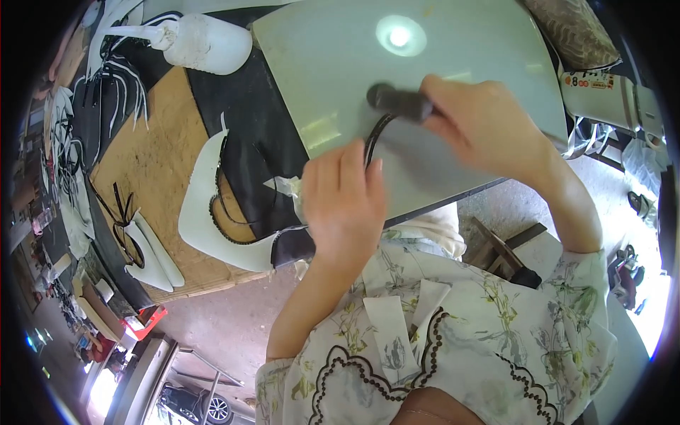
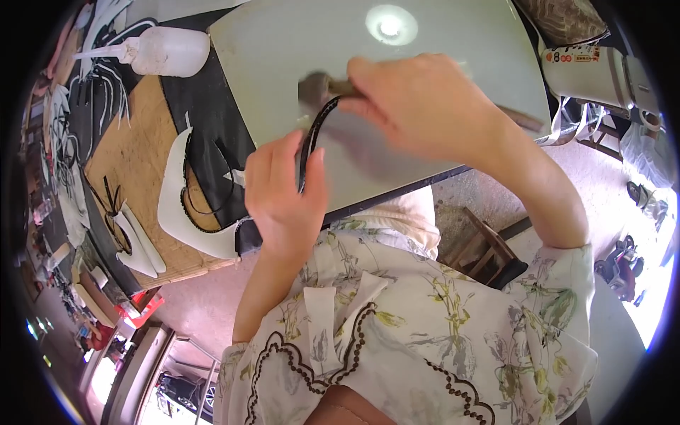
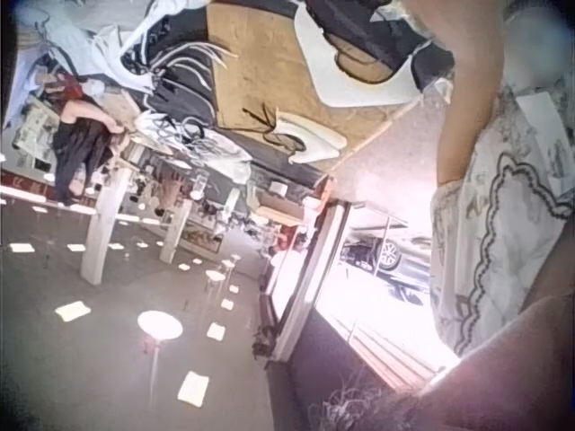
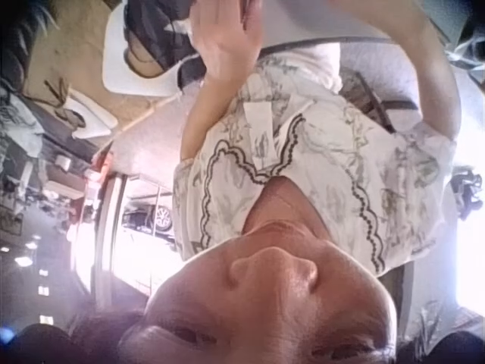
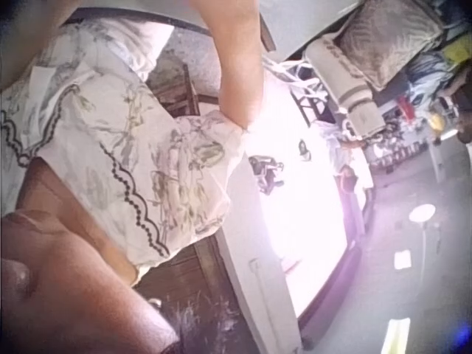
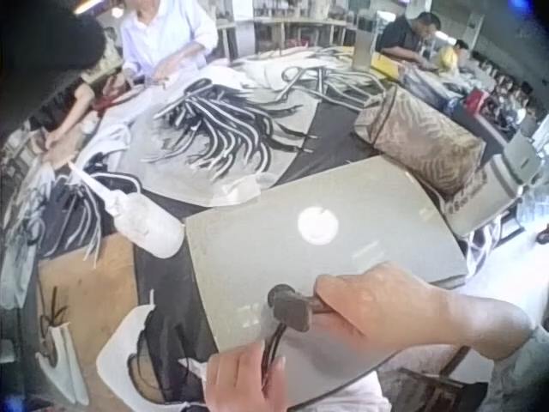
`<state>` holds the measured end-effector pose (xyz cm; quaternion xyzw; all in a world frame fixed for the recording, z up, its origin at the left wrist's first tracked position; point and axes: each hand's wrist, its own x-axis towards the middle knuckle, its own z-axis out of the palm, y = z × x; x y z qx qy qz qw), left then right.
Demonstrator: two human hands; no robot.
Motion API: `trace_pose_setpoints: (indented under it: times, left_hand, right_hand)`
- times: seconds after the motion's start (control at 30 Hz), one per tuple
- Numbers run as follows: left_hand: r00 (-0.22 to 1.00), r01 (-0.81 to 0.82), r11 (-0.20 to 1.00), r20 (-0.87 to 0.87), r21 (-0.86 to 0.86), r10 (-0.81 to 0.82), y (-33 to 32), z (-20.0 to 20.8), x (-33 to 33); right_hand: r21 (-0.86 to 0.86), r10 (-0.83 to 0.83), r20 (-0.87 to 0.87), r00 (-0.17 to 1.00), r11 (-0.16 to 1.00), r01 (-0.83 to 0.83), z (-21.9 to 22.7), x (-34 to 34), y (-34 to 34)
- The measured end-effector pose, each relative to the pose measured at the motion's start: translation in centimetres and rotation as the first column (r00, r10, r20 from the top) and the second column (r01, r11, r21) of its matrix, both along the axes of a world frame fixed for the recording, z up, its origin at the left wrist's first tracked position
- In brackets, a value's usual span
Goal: Hammering shoe straps and leather components onto a base material at a factory workbench.
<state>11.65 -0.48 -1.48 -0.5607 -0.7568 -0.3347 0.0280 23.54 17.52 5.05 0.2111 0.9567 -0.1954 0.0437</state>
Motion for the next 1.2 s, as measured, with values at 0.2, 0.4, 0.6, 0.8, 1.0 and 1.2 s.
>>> trace_pose_setpoints:
  times: [0.2, 0.4, 0.6, 0.8, 1.0, 1.2]
  left_hand:
    - [0.984, 0.02, 0.991, 0.18, -0.135, 0.005, -0.6, 1.6, -0.3]
    - [0.868, -0.024, 0.978, 0.482, -0.206, 0.123, -0.2, 2.5, -0.5]
    - [0.776, 0.043, 0.994, 0.63, -0.105, 0.033, -0.9, 4.1, -2.6]
    - [0.48, 0.313, 0.949, 0.857, 0.032, -0.187, -1.5, 4.7, -6.3]
    - [0.66, 0.433, 0.895, 0.713, -0.104, -0.237, 1.8, 4.1, -6.5]
    - [0.874, 0.445, 0.892, 0.259, -0.083, -0.411, 4.2, 1.1, -4.2]
  right_hand:
    - [-0.058, -0.112, -0.329, 0.937, 0.993, 0.099, -2.5, 1.4, 0.8]
    - [-0.184, -0.129, -0.207, 0.97, 0.979, 0.091, -2.3, 0.2, 0.6]
    - [-0.413, -0.232, -0.122, 0.965, 0.896, 0.163, -1.5, 0.7, 0.8]
    - [-0.661, -0.197, -0.221, 0.955, 0.751, 0.001, -1.2, 0.4, -0.1]
    - [-0.85, -0.387, 0.123, 0.914, 0.434, 0.298, 0.7, 0.7, -0.4]
    - [-0.34, -0.333, -0.129, 0.934, 0.9, 0.274, -2.4, 2.8, 0.2]
